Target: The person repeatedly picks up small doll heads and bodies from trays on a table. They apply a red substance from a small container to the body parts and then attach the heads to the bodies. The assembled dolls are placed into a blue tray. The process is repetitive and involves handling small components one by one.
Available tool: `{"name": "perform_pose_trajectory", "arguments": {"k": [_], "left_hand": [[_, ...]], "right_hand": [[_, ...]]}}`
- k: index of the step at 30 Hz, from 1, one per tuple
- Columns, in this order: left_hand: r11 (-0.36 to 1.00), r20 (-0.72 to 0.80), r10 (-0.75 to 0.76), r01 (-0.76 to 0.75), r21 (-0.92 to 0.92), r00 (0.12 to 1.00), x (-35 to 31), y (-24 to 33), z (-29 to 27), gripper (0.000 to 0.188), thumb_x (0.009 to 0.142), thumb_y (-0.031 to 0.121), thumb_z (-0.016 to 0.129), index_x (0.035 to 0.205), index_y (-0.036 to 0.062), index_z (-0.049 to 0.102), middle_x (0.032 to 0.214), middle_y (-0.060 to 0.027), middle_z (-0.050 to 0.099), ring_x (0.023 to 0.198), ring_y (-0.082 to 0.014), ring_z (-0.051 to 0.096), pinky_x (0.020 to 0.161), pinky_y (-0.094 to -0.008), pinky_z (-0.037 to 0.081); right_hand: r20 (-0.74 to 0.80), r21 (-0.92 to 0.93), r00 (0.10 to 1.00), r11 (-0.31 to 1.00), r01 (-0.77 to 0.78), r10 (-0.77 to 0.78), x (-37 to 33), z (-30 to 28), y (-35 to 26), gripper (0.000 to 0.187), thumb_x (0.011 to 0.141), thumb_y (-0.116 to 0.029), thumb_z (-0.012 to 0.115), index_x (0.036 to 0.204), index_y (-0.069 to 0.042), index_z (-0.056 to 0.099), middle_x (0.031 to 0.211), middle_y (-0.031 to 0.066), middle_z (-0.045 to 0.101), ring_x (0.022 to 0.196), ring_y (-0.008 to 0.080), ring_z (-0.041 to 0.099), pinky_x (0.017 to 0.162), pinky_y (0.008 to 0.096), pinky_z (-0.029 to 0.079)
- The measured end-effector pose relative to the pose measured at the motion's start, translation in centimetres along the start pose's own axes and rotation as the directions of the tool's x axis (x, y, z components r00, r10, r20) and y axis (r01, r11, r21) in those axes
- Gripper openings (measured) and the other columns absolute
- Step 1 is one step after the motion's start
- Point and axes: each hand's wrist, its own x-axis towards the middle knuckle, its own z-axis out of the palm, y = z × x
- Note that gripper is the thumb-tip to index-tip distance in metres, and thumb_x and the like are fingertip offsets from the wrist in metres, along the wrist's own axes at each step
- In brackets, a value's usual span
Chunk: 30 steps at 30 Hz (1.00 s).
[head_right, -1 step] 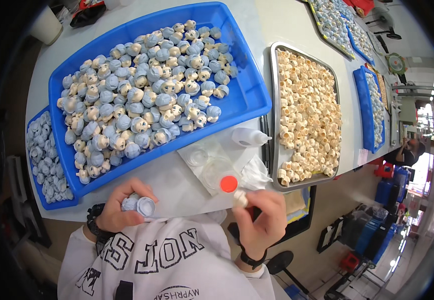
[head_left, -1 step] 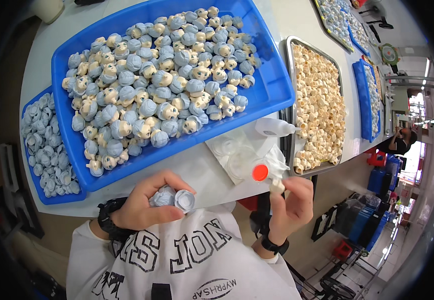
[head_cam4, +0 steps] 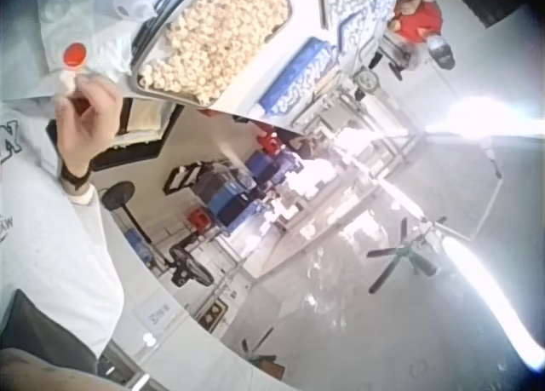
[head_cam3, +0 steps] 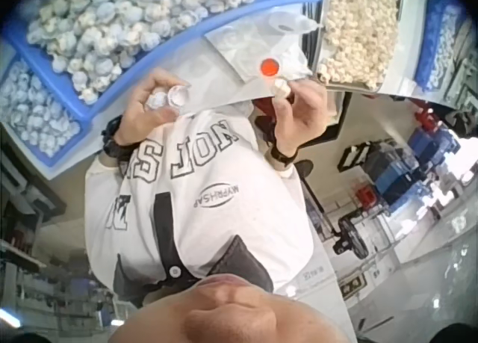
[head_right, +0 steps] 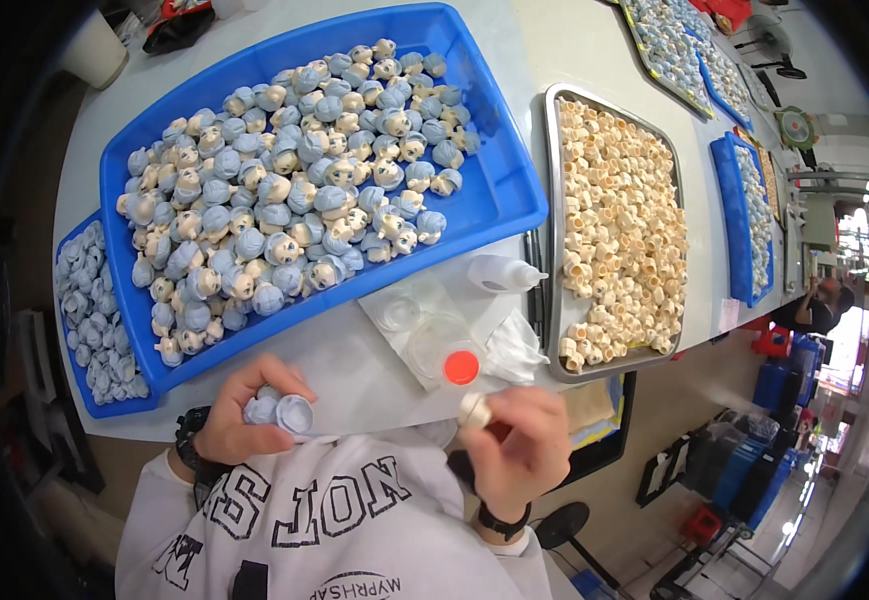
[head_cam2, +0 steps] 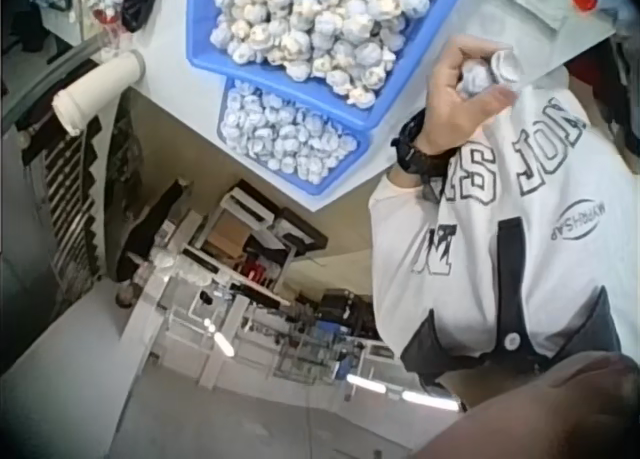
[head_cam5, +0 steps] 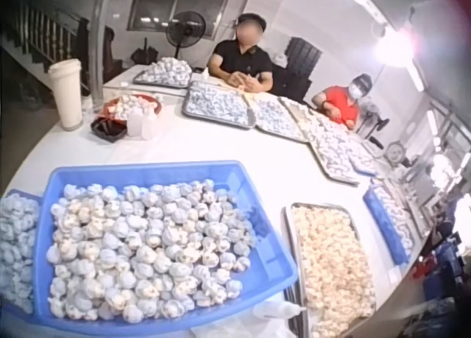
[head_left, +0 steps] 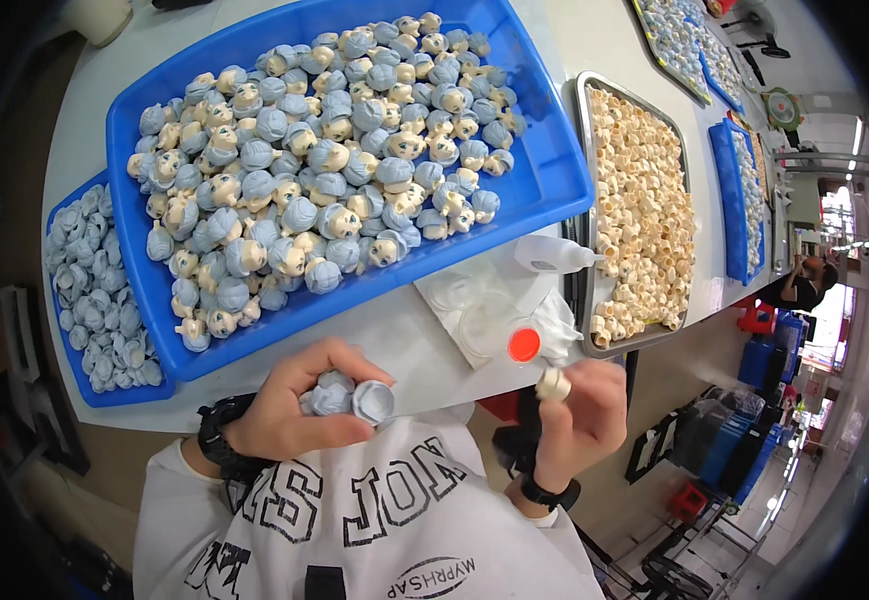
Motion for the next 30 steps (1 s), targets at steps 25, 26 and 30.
{"name": "perform_pose_trajectory", "arguments": {"k": [25,26,30], "left_hand": [[0.969,0.121,-0.244,0.247,-0.016,0.962,-0.1,0.6,0.0,0.028,0.09,0.028,0.053,0.096,0.0015,0.056,0.082,0.0022,0.055,0.074,-0.0026,0.047,0.063,-0.0184,0.039],[0.965,0.109,-0.26,0.262,-0.006,0.959,-0.1,0.6,0.1,0.029,0.091,0.029,0.052,0.096,0.0012,0.056,0.082,0.0022,0.055,0.074,-0.0023,0.047,0.063,-0.0179,0.038],[0.968,0.131,-0.245,0.235,0.087,0.96,-0.2,-0.3,-0.2,0.029,0.091,0.03,0.051,0.094,0.001,0.056,0.079,0.0015,0.055,0.073,-0.0026,0.047,0.062,-0.0181,0.038]], "right_hand": [[0.432,-0.011,0.836,0.925,0.38,-0.339,1.1,6.0,-2.3,0.046,0.058,-0.03,0.08,0.09,-0.002,0.064,0.071,0.0053,0.056,0.055,0.0174,0.049,0.048,0.0266,0.038],[0.423,-0.028,0.837,0.919,0.394,-0.347,1.0,6.4,-1.9,0.047,0.057,-0.031,0.081,0.09,-0.002,0.064,0.07,0.005,0.056,0.055,0.0173,0.049,0.047,0.0268,0.037],[0.477,-0.058,0.812,0.91,0.41,-0.335,0.9,6.2,-2.2,0.045,0.056,-0.029,0.082,0.087,-0.001,0.063,0.066,0.0035,0.054,0.051,0.0162,0.047,0.043,0.0266,0.033]]}}
